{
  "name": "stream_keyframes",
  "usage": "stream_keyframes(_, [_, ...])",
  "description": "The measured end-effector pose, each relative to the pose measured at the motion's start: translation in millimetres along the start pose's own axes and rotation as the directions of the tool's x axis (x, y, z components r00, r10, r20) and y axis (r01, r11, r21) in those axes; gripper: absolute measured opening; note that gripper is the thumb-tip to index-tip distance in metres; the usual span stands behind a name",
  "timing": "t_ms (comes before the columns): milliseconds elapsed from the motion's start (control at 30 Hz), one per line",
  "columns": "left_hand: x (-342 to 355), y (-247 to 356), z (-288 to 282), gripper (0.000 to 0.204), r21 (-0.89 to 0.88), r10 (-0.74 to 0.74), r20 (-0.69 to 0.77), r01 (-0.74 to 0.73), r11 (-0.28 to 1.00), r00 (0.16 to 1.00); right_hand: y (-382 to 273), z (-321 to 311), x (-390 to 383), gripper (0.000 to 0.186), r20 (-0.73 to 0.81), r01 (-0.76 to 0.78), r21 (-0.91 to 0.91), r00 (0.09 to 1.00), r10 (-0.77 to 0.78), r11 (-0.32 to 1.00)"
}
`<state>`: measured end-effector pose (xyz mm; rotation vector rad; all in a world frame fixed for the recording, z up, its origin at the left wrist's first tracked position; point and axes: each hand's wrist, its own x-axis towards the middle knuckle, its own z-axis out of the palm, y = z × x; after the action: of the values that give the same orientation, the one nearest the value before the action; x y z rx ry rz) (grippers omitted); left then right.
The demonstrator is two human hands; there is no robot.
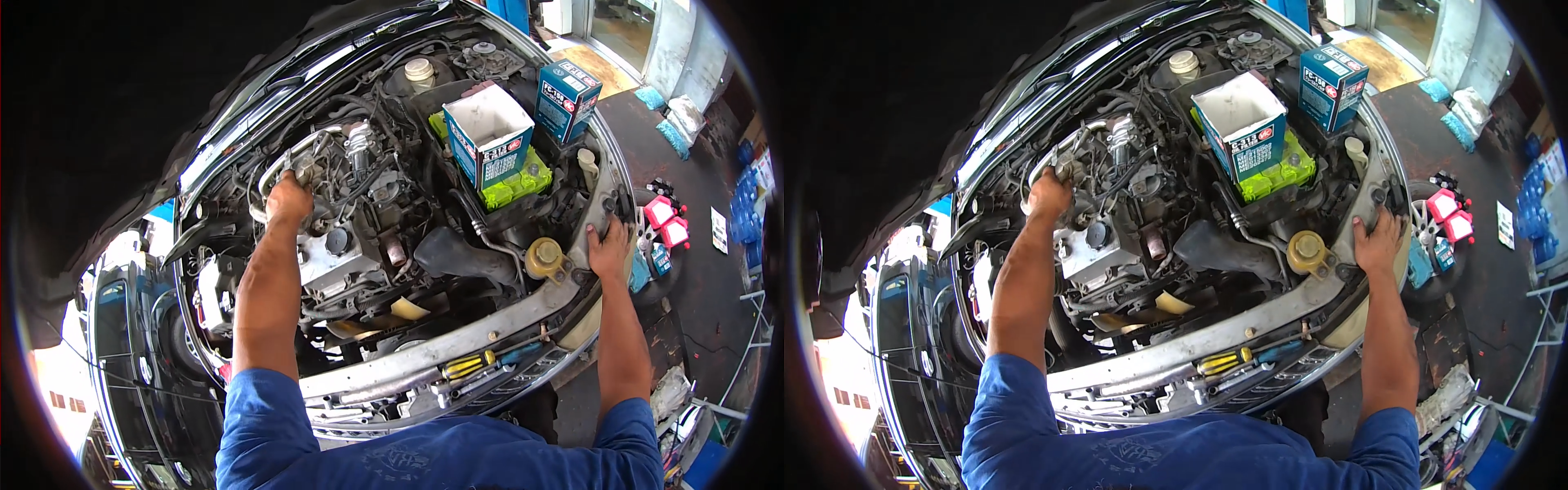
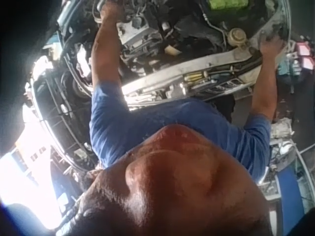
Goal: Repairing or inspecting vehicle engine components.
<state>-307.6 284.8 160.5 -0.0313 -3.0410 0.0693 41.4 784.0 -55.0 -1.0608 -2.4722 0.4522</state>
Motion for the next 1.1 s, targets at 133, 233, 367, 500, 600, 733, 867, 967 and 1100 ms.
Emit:
stream_keyframes(133, [26,7,15,0.047,0.089,-0.025,0.084,0.017,0.996,0.996,11,13,-3,0.069,0.001,-0.035,0.041,0.999,0.035,0.999])
stream_keyframes(233, [35,3,21,0.047,0.08,-0.014,0.06,0.009,0.997,0.998,13,12,-2,0.067,-0.03,-0.054,0.007,0.998,0.054,0.999])
stream_keyframes(367, [42,-2,22,0.051,0.063,0.006,0.071,-0.01,0.998,0.997,12,11,-1,0.067,-0.043,0.005,0.043,0.999,-0.003,0.999])
stream_keyframes(500, [48,-5,24,0.055,0.084,0.045,0.085,-0.052,0.995,0.995,11,12,1,0.065,-0.049,-0.029,0.063,0.998,0.032,0.998])
stream_keyframes(600, [55,-11,24,0.055,0.089,0.082,0.098,-0.09,0.992,0.992,11,12,0,0.064,-0.057,-0.038,0.06,0.997,0.042,0.997])
stream_keyframes(733, [60,-13,23,0.055,0.138,0.134,0.124,-0.151,0.979,0.983,9,10,-1,0.065,-0.052,-0.044,0.058,0.998,0.047,0.997])
stream_keyframes(867, [56,-5,24,0.061,0.109,0.085,0.148,-0.101,0.989,0.985,5,8,-2,0.064,-0.051,-0.042,0.062,0.998,0.045,0.997])
stream_keyframes(967, [48,0,19,0.061,0.132,0.058,0.15,-0.078,0.988,0.987,6,9,-3,0.064,-0.051,-0.053,0.055,0.997,0.055,0.997])
stream_keyframes(1100, [42,9,18,0.052,0.168,-0.046,0.068,0.034,0.985,0.997,10,14,-4,0.066,-0.093,0.014,0.072,0.996,-0.007,0.997])
